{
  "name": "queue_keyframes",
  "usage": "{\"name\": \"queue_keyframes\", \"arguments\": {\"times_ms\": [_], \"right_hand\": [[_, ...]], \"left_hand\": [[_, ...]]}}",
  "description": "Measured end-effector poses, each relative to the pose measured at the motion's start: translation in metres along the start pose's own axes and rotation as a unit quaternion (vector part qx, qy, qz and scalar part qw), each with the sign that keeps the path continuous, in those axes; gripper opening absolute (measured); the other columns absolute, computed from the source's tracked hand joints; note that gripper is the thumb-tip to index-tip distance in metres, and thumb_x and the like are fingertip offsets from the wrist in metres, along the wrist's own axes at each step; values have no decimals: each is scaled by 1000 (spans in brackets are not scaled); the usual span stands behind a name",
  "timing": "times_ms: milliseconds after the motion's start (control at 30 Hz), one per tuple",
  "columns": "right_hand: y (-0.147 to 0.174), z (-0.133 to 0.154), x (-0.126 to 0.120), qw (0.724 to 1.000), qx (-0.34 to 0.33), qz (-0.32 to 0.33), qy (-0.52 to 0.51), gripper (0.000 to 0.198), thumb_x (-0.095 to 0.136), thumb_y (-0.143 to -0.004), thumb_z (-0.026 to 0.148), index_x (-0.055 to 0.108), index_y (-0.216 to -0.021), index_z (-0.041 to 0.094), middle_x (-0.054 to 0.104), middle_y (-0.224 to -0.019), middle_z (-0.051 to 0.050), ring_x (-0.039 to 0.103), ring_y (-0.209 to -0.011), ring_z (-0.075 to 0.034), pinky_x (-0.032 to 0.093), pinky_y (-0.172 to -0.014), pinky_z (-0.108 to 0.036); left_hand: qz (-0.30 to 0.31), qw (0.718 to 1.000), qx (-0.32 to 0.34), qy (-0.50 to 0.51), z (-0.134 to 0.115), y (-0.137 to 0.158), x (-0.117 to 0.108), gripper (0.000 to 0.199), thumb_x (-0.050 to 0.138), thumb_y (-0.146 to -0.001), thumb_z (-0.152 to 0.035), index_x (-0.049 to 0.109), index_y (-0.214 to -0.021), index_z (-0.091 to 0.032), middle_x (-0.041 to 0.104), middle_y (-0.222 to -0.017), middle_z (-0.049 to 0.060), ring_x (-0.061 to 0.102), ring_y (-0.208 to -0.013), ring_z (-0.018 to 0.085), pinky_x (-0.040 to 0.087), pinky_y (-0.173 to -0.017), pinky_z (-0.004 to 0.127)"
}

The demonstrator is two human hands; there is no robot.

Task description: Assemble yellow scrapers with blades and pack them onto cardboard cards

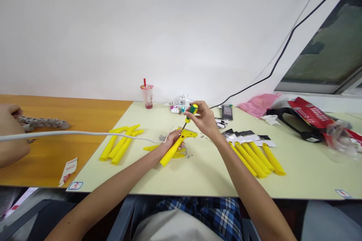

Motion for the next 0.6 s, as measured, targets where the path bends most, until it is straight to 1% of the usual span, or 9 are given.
{"name": "queue_keyframes", "arguments": {"times_ms": [167,333,400,467,533,600], "right_hand": [[6,0,-1,999,-21,-18,25,53,86,-89,59,59,-123,28,78,-103,-3,78,-90,-24,69,-69,-36],[12,-7,1,999,-25,-39,-1,53,86,-89,60,60,-123,28,79,-104,-4,79,-93,-24,70,-70,-36],[14,-9,-1,998,-24,-63,-9,55,86,-88,62,59,-123,29,79,-105,-5,80,-94,-25,70,-70,-37],[18,-12,-5,994,-29,-102,-19,57,87,-86,64,59,-122,28,78,-105,-5,80,-96,-26,70,-70,-38],[21,-17,-10,989,-32,-144,-31,58,87,-86,64,58,-122,28,77,-106,-5,81,-96,-27,69,-70,-37],[24,-22,-15,984,-27,-171,-46,58,87,-87,64,58,-121,28,77,-107,-5,82,-94,-26,68,-69,-36]], "left_hand": [[28,1000,6,-10,1,5,5,42,83,-86,-53,63,-98,-19,67,-70,1,61,-49,13,41,-44,21],[34,999,-15,-14,4,2,3,39,78,-90,-54,65,-94,-17,67,-66,4,59,-47,13,43,-44,20],[43,999,-24,-11,6,-2,1,39,75,-93,-54,67,-94,-16,67,-64,6,59,-46,14,44,-44,21],[47,998,-34,-6,8,-6,-1,39,73,-94,-54,67,-91,-15,66,-61,6,58,-44,14,45,-42,21],[44,998,-39,4,10,-9,-3,38,73,-94,-52,67,-90,-15,66,-60,6,60,-44,15,44,-41,22],[37,998,-46,13,10,-11,-4,35,74,-95,-48,68,-93,-14,66,-61,5,62,-45,16,45,-40,22]]}}
Point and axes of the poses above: each hand's wrist, its own y-axis away from the middle knuckle, its own x-axis out of the palm, z = x × y, the point moved 5 cm from there along -y, towards the middle knuckle
